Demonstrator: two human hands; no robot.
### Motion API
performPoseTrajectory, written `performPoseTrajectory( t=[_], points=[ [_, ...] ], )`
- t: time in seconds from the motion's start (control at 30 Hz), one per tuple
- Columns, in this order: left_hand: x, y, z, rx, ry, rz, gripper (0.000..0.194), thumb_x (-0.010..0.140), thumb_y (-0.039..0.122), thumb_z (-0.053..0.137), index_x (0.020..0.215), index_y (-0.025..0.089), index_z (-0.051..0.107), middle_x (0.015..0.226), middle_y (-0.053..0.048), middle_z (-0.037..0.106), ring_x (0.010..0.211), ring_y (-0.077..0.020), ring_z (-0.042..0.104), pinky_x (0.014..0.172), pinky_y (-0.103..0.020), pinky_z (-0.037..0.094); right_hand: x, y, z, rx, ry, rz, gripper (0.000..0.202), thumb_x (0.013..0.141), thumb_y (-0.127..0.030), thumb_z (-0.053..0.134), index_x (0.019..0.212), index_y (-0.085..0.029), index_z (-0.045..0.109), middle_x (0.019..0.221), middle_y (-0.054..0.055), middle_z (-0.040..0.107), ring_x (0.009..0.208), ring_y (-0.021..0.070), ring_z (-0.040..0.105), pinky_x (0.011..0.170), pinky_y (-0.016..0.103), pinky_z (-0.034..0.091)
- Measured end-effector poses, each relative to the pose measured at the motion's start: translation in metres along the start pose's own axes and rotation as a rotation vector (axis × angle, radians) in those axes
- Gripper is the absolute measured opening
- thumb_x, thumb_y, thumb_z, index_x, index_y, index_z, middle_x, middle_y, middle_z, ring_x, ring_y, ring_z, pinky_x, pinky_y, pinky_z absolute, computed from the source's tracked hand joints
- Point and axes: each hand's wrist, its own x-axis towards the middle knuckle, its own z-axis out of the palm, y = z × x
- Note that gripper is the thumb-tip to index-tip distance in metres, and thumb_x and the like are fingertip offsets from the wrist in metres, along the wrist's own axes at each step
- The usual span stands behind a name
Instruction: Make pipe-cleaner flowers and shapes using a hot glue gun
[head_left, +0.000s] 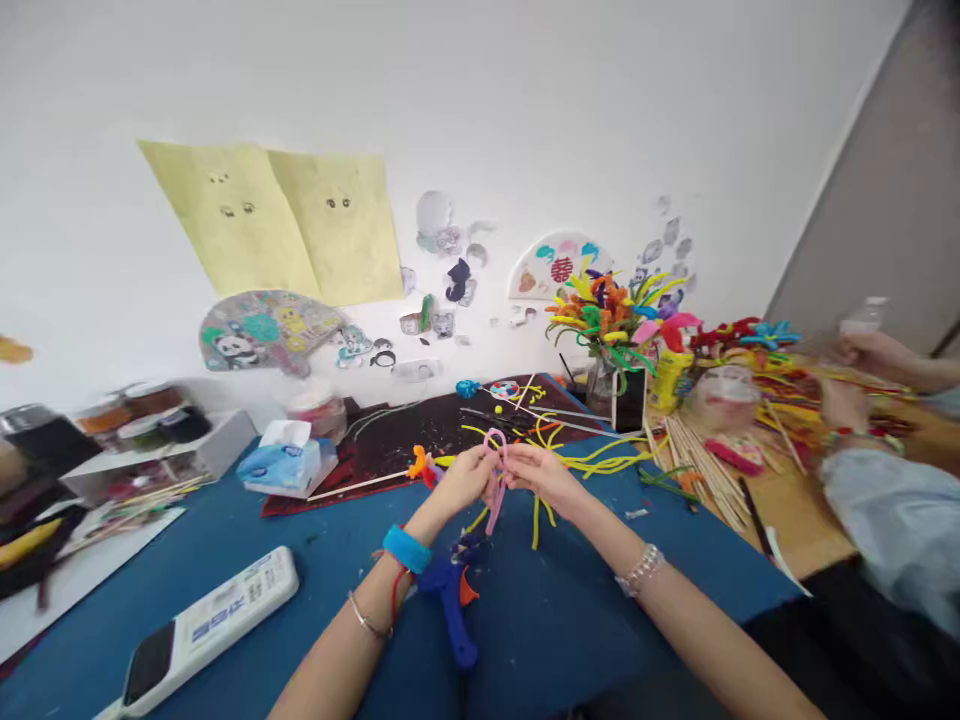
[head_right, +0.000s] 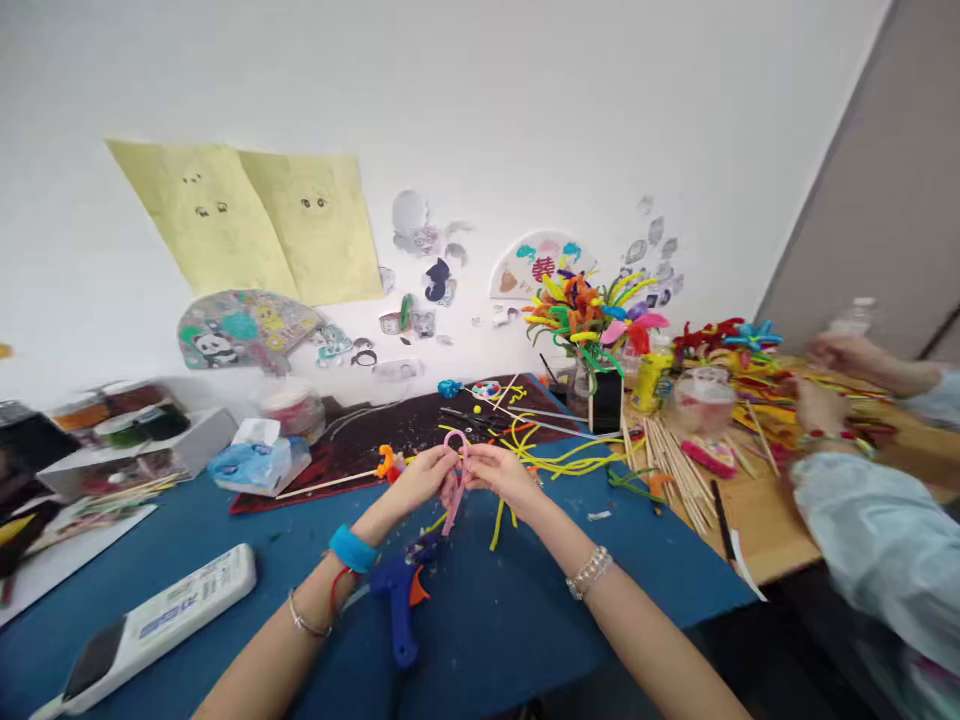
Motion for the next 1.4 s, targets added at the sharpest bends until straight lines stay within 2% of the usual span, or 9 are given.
performPoseTrajectory(
  t=[0.27, 0.57, 0.73, 0.93, 1.07, 1.2, 1.3, 1.4],
  points=[
    [-0.003, 0.003, 0.002, -0.039, -0.035, 0.007, 0.025, 0.085, 0.042, 0.044, 0.082, 0.017, 0.044, 0.04, 0.008, 0.048, 0.035, -0.0103, 0.049, 0.039, -0.019, 0.037, 0.0, 0.0, 0.0, 0.029, 0.014, -0.006, 0.031, 0.065, -0.029, 0.076, 0.089, -0.015, 0.062, 0.069, 0.0, 0.066, 0.056, 0.0086, 0.061, 0.06, 0.022, 0.05],
    [-0.003, 0.0, 0.0, -0.028, -0.076, 0.04, 0.024, 0.083, 0.039, 0.049, 0.086, 0.016, 0.046, 0.043, 0.007, 0.05, 0.037, -0.0103, 0.051, 0.04, -0.018, 0.037, 0.0, 0.0, 0.0, 0.055, 0.003, 0.004, 0.03, 0.065, -0.027, 0.076, 0.086, -0.014, 0.06, 0.066, -0.001, 0.065, 0.054, 0.0079, 0.059, 0.057, 0.021, 0.048],
    [-0.004, 0.0, -0.001, 0.002, -0.103, 0.06, 0.023, 0.083, 0.038, 0.051, 0.087, 0.016, 0.048, 0.045, 0.007, 0.052, 0.037, -0.0096, 0.051, 0.04, -0.017, 0.035, -0.001, 0.0, -0.002, 0.046, -0.02, 0.015, 0.026, 0.067, -0.029, 0.074, 0.082, -0.015, 0.058, 0.051, -0.006, 0.056, 0.043, 0.0056, 0.051, 0.045, 0.017, 0.041],
    [-0.006, 0.006, -0.001, 0.062, -0.136, 0.066, 0.025, 0.084, 0.039, 0.049, 0.088, 0.014, 0.05, 0.044, 0.006, 0.053, 0.038, -0.0095, 0.053, 0.041, -0.017, 0.033, -0.002, -0.002, -0.003, 0.021, -0.064, 0.003, 0.024, 0.069, -0.031, 0.072, 0.079, -0.017, 0.056, 0.051, -0.007, 0.052, 0.04, 0.0041, 0.045, 0.04, 0.016, 0.034],
    [-0.009, 0.015, 0.0, 0.087, -0.218, 0.06, 0.024, 0.086, 0.036, 0.042, 0.079, 0.015, 0.052, 0.043, 0.006, 0.05, 0.039, -0.0089, 0.052, 0.044, -0.018, 0.036, -0.003, -0.004, 0.0, -0.009, -0.101, -0.033, 0.022, 0.07, -0.032, 0.071, 0.081, -0.018, 0.057, 0.054, -0.007, 0.051, 0.041, 0.005, 0.043, 0.04, 0.017, 0.03],
    [-0.016, 0.025, 0.003, 0.116, -0.338, 0.046, 0.033, 0.084, 0.028, 0.043, 0.055, 0.014, 0.051, 0.043, 0.003, 0.051, 0.042, -0.0082, 0.052, 0.048, -0.019, 0.039, -0.007, -0.007, 0.003, -0.025, -0.128, -0.103, 0.024, 0.075, -0.037, 0.066, 0.088, -0.017, 0.061, 0.067, -0.003, 0.055, 0.053, 0.007, 0.047, 0.05, 0.019, 0.036],
    [-0.021, 0.035, 0.006, 0.131, -0.438, 0.031, 0.038, 0.083, 0.026, 0.044, 0.048, 0.013, 0.05, 0.044, 0.001, 0.053, 0.043, -0.0075, 0.05, 0.048, -0.019, 0.039, -0.011, -0.014, 0.005, -0.027, -0.18, -0.156, 0.03, 0.075, -0.044, 0.064, 0.078, -0.015, 0.064, 0.073, 0.001, 0.053, 0.064, 0.0106, 0.049, 0.058, 0.022, 0.039],
    [-0.025, 0.045, 0.01, 0.119, -0.534, 0.025, 0.038, 0.085, 0.026, 0.042, 0.051, 0.013, 0.053, 0.046, 0.001, 0.053, 0.043, -0.0069, 0.048, 0.048, -0.019, 0.038, -0.016, -0.021, 0.006, -0.014, -0.232, -0.194, 0.036, 0.075, -0.048, 0.063, 0.065, -0.013, 0.063, 0.078, 0.002, 0.049, 0.064, 0.0102, 0.047, 0.056, 0.022, 0.038]
  ],
)
